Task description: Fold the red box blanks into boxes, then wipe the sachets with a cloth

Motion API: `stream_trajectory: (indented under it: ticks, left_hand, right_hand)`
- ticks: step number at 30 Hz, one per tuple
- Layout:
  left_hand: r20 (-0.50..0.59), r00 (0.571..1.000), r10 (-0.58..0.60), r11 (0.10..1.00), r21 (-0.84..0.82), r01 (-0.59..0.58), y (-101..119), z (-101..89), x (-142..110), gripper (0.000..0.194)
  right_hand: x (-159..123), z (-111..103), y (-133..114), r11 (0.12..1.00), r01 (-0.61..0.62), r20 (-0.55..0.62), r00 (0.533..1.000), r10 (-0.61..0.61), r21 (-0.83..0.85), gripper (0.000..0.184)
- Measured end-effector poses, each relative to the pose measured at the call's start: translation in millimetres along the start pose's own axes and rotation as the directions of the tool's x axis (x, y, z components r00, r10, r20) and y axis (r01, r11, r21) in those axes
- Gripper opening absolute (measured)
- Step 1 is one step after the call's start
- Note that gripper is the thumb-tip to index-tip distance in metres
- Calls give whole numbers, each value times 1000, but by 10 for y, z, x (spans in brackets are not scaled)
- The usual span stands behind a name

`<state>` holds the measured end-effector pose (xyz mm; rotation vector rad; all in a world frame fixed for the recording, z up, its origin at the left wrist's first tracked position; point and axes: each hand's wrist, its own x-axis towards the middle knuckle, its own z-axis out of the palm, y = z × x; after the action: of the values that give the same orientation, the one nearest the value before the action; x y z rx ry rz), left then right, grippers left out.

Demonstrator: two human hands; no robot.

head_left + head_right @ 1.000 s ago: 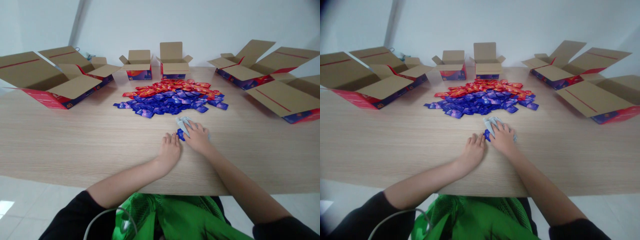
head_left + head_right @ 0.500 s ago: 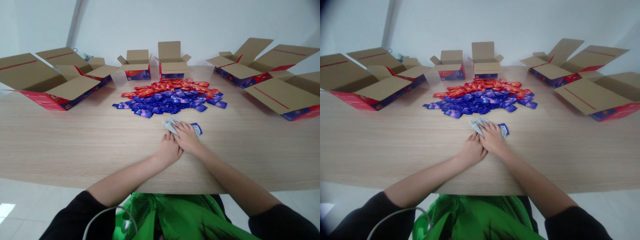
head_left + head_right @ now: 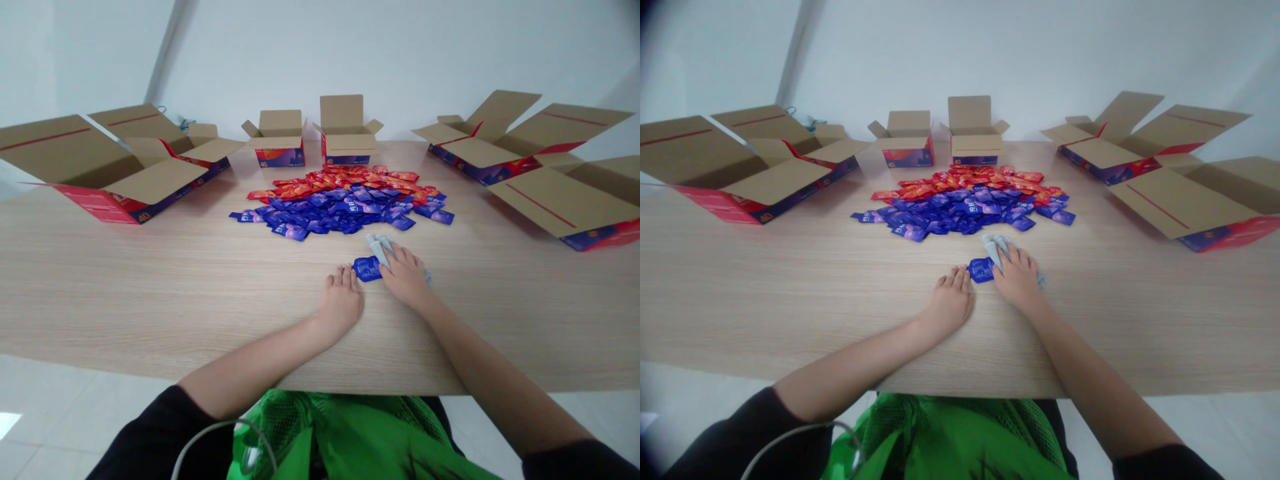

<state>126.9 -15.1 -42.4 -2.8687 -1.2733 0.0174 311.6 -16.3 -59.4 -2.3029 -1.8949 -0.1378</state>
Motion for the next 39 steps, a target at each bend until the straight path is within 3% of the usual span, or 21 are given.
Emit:
stream_trajectory:
  ticks: [4, 7, 9, 13, 20, 24, 28, 33, 39]
  left_hand:
    - [12, 1000, -7, 1000, -3, 7, 2, -26, -2, 52]
    - [24, 1000, -11, 1000, -2, 11, 0, -34, -3, 52]
    - [30, 999, -16, 1000, 0, 16, 0, -34, -5, 54]
    - [28, 999, -26, 1000, 3, 26, 3, -29, -7, 54]
    - [13, 1000, -28, 1000, -14, 28, -15, -31, -20, 54]
    - [10, 1000, -27, 999, -28, 27, -14, -33, -21, 54]
    - [16, 1000, -26, 999, -36, 27, -12, -50, -22, 54]
    - [39, 999, 2, 999, -38, -1, -30, -78, -31, 49]
    - [27, 1000, -11, 999, -43, 13, -44, -53, -27, 53]
  right_hand:
    - [-3, -5, -276, 990, 139, -6, 990, -139, 16, 51]
    - [-4, -15, -501, 952, 292, 25, 955, -295, 87, 51]
    - [-5, -19, -573, 938, 327, 35, 942, -333, 118, 52]
    - [-13, -17, -489, 947, 311, 9, 950, -313, 83, 51]
    - [-15, 22, -80, 992, 124, -27, 992, -124, -11, 52]
    - [-9, 32, -67, 997, 76, -41, 996, -77, -23, 53]
    - [7, 13, -320, 986, 167, -17, 986, -167, 24, 52]
    - [31, -31, -616, 912, 363, 70, 922, -382, 192, 51]
    - [10, -37, -518, 931, 333, 46, 938, -343, 151, 51]
